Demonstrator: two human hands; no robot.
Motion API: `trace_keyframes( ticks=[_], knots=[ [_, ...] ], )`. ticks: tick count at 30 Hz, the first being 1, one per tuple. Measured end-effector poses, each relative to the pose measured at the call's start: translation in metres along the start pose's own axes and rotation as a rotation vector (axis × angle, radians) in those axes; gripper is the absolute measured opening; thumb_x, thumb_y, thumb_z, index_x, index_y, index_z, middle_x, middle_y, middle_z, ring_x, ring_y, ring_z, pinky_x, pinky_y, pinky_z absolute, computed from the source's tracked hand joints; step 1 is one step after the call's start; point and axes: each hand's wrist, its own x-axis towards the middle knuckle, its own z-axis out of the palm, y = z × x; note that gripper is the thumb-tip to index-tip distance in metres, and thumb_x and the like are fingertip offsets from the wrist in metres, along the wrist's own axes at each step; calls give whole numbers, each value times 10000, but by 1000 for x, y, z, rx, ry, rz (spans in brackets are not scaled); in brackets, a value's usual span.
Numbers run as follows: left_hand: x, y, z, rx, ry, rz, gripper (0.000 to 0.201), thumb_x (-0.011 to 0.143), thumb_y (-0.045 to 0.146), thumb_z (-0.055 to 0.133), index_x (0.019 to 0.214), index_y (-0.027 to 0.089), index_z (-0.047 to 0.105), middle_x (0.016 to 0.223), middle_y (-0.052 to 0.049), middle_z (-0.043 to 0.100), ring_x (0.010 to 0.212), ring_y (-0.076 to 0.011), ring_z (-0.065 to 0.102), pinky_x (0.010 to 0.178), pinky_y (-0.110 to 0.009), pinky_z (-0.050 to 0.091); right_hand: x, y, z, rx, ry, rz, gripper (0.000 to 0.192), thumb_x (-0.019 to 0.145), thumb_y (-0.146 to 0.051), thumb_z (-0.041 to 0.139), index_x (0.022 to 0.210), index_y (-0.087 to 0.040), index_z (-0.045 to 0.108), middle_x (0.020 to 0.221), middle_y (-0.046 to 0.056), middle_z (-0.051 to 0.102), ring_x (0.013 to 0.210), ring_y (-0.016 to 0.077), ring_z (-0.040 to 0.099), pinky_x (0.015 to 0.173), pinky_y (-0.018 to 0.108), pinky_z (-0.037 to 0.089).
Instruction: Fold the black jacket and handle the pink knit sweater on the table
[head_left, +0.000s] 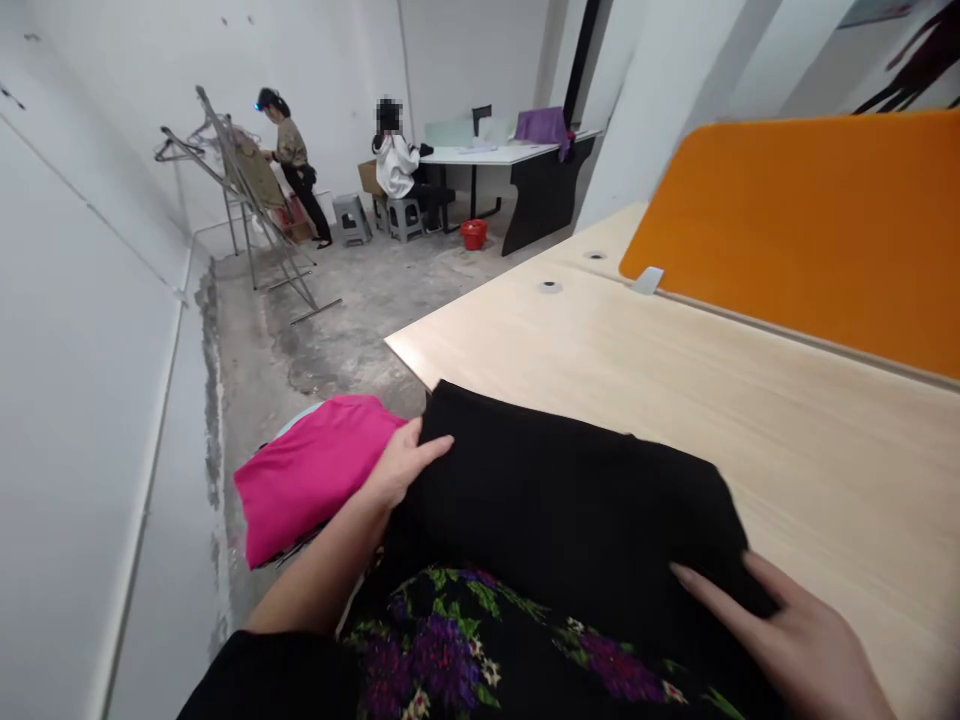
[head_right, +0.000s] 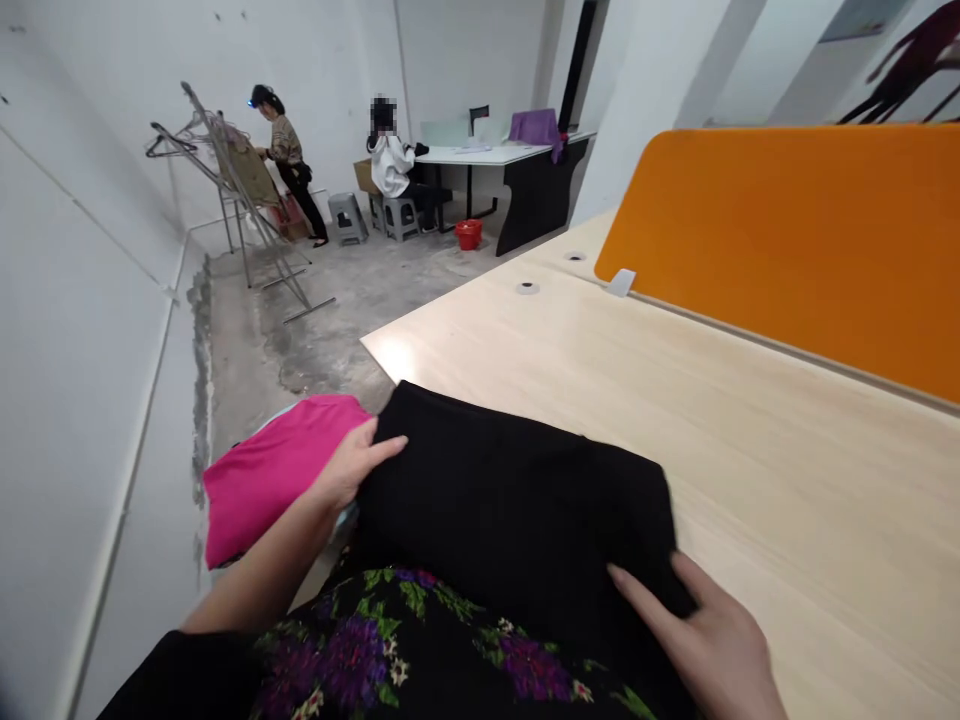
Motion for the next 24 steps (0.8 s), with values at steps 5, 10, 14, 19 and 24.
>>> trace_keyframes(
  ticks=[5,10,14,19,24],
  knots=[
    [-63,53,-109,77,389,166,536,618,391,795,1060,133,632,934,-64,724,846,-219,676,770,-321,556,14,-125,69,330,-309,-262,359,644,-513,703,829,-205,684,824,53,722,773,271,669,631,344,550],
    [-121,54,-209,51,751,248,457,641,386,785,1014,152,660,902,-40,729,880,-219,681,825,-310,556,39,-221,159,574,-498,-538,374,674,-458,724,886,-153,678,874,40,706,831,249,648,725,358,533],
    [-130,-11,-270,-40,864,25,463,606,358,806,995,150,665,874,-62,733,895,-244,687,841,-341,559,59,-246,262,522,-613,-636,347,692,-395,723,945,-162,678,961,33,700,934,251,632,856,372,497],
    [-113,-88,-298,-57,776,-463,556,613,364,819,1095,151,643,964,-132,727,992,-283,667,832,-371,565,75,-214,358,201,-804,-231,459,651,-341,765,1062,-164,659,1018,59,704,1044,262,619,961,408,455],
    [-107,-103,-302,-125,719,-497,570,672,435,773,1152,162,629,1034,-132,713,1006,-272,665,846,-366,567,82,-183,355,389,-1015,25,743,565,-396,844,1217,-156,583,1232,123,630,1152,257,578,1034,399,428]
  ],
)
